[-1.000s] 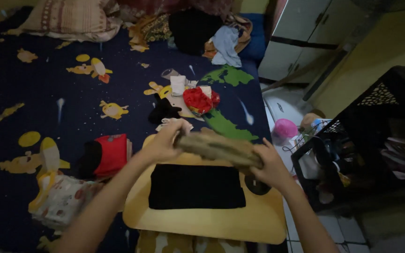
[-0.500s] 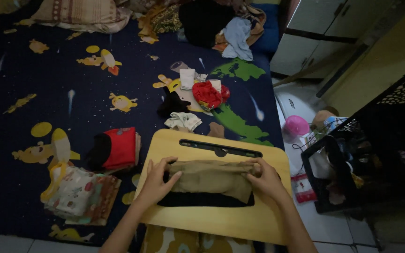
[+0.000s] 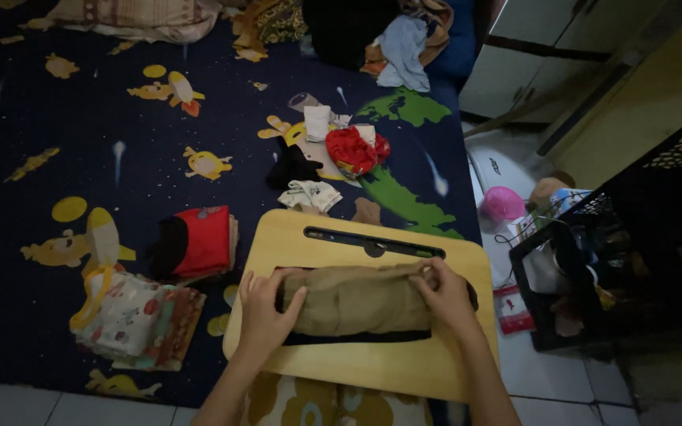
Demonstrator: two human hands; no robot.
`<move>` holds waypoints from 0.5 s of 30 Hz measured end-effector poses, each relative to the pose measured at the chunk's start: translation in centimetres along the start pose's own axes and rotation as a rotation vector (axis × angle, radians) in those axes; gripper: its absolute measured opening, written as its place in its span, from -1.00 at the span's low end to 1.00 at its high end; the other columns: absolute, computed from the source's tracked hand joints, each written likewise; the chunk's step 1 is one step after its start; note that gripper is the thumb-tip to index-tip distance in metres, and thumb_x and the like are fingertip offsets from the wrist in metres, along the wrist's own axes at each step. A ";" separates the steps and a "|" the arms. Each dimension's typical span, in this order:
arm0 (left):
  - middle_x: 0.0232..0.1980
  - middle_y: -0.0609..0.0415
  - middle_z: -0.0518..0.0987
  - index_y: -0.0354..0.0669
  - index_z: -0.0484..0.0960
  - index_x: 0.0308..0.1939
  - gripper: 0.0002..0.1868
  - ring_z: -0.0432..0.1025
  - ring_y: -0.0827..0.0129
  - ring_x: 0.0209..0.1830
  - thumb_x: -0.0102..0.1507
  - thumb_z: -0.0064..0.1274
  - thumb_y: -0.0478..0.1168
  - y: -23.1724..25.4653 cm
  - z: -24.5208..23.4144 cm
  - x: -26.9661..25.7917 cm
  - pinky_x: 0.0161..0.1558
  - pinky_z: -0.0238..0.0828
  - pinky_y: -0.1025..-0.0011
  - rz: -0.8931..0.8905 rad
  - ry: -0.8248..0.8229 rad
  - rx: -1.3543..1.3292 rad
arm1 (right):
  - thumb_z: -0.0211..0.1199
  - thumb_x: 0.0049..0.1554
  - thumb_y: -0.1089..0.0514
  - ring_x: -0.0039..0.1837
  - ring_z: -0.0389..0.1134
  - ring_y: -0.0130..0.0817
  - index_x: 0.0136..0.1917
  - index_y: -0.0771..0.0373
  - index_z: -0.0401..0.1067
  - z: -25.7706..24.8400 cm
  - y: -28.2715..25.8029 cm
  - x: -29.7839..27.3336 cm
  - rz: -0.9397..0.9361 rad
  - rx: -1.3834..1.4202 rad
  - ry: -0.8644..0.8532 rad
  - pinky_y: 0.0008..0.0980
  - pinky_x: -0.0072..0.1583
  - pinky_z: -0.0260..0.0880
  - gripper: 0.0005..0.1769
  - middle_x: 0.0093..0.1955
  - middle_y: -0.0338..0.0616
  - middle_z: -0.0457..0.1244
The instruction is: Folding various pieces of laundry on a small portable desk placed on the floor.
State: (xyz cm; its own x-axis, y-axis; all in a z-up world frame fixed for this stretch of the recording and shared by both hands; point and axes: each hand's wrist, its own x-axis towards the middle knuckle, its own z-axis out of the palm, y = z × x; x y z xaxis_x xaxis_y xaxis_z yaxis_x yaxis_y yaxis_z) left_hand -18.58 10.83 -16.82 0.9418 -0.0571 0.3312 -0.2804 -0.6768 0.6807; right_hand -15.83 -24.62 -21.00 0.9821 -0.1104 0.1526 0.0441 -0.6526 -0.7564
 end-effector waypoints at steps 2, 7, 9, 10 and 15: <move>-0.10 0.03 0.62 0.02 0.62 0.10 -0.63 0.43 0.09 0.05 0.26 0.13 0.00 -3.2 2.2 -1.3 0.47 -0.13 -0.08 0.031 0.016 0.082 | 0.44 0.05 0.06 -0.18 0.36 -0.34 0.13 0.21 0.47 0.3 -2.1 -0.9 0.042 -0.155 -0.034 -0.32 -0.08 0.38 -0.59 -0.24 -0.16 0.33; 0.20 -0.13 0.45 -0.20 0.43 0.31 -0.40 0.28 -0.03 0.31 0.27 0.08 0.02 -1.3 3.0 -2.6 0.43 -0.18 -0.16 -0.001 0.157 0.214 | 0.39 0.05 0.02 0.27 0.28 -0.01 0.29 0.25 0.36 1.2 -5.6 -3.5 -0.186 -0.400 0.127 0.11 0.37 0.14 -0.41 0.16 0.02 0.27; 0.47 -0.06 0.28 -0.15 0.39 0.33 -0.41 0.12 0.07 0.53 0.25 0.01 -0.02 2.2 2.6 -2.9 0.41 -0.53 -0.37 0.089 0.136 0.326 | 0.31 0.02 0.08 0.51 0.06 0.02 0.41 0.29 0.21 1.9 -7.2 -4.4 -0.193 -0.513 0.168 0.34 0.51 -0.33 -0.27 0.43 0.05 0.11; 0.47 -0.06 0.28 -0.15 0.39 0.33 -0.41 0.12 0.07 0.53 0.25 0.01 -0.02 2.6 3.5 -3.2 0.41 -0.53 -0.37 0.089 0.136 0.326 | 0.31 0.02 0.08 0.51 0.06 0.02 0.41 0.29 0.21 2.4 -8.5 -4.9 -0.192 -0.513 0.168 0.34 0.51 -0.33 -0.27 0.43 0.05 0.11; 0.62 -0.13 -0.01 -0.31 0.08 0.53 -0.23 -0.14 0.12 0.61 0.37 -0.23 0.11 0.3 9.0 -3.7 0.47 -0.52 -0.19 0.228 -0.112 0.416 | -0.02 0.28 -0.18 0.65 -0.22 -0.05 0.61 0.18 -0.06 7.6 -5.8 -4.3 -0.189 -0.650 -0.066 0.33 0.49 -0.53 -0.23 0.66 0.06 -0.18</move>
State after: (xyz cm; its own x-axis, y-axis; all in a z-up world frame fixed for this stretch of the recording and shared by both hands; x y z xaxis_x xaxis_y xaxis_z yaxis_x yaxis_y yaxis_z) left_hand -20.52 4.25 -23.75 0.8854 -0.3014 0.3538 -0.4058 -0.8724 0.2724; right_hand -18.89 -14.68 -22.11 0.9784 0.0819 0.1899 0.1169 -0.9764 -0.1815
